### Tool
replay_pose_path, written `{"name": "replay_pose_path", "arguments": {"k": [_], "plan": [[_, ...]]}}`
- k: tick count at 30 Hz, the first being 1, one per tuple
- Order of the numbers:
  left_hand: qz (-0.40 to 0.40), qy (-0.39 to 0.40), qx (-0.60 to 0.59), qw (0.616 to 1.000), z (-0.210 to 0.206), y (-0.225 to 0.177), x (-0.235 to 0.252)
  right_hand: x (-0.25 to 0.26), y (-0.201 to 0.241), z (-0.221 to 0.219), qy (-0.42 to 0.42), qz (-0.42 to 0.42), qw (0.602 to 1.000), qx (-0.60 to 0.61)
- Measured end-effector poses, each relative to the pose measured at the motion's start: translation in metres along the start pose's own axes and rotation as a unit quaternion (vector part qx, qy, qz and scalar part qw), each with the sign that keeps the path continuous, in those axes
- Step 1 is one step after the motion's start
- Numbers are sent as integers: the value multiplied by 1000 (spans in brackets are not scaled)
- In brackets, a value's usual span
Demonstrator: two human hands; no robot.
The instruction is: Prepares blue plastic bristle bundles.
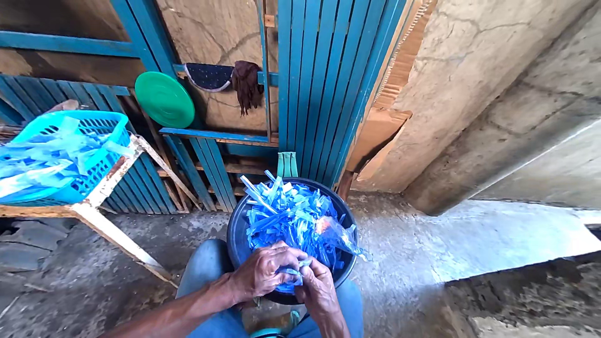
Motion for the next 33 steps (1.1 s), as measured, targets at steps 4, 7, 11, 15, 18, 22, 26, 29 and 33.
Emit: {"name": "replay_pose_path", "arguments": {"k": [4, 7, 11, 15, 18, 22, 26, 29, 33], "plan": [[-39, -18, -26, 999, -2, -5, 0, 0, 2, -10, 8, -17, 996, 88], [-64, -17, -10, 998, -2, -10, 0, 0, 2, -13, 20, -23, 993, 115], [7, -22, 127, 992, 2, -18, 4, 0, 7, -7, -11, 8, 1000, -15], [169, 24, 151, 974, 10, -27, 11, -1, 14, -2, -30, 8, 983, -181], [298, 37, 7, 954, 19, -23, 12, -4, 15, 2, -22, 7, 977, -214], [348, 8, -85, 934, 19, -19, 9, -4, 14, 1, 11, -6, 990, -142], [293, -17, -66, 954, 9, -17, 4, -4, 8, -8, 45, -28, 996, 69], [117, -38, -16, 992, 7, -12, -2, -4, 5, -12, 36, -37, 992, 112], [-23, -7, 43, 999, 13, -12, 0, -5, 1, -18, 45, -43, 990, 125]]}}
Point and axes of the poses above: each hand's wrist, its own x-axis towards the middle knuckle, its own z-axis out of the back of the hand, y = z × x, the point moved 2 cm from there along x, towards the middle knuckle, and after that the axes turned 11 degrees about -x, right-handed, at the moved point
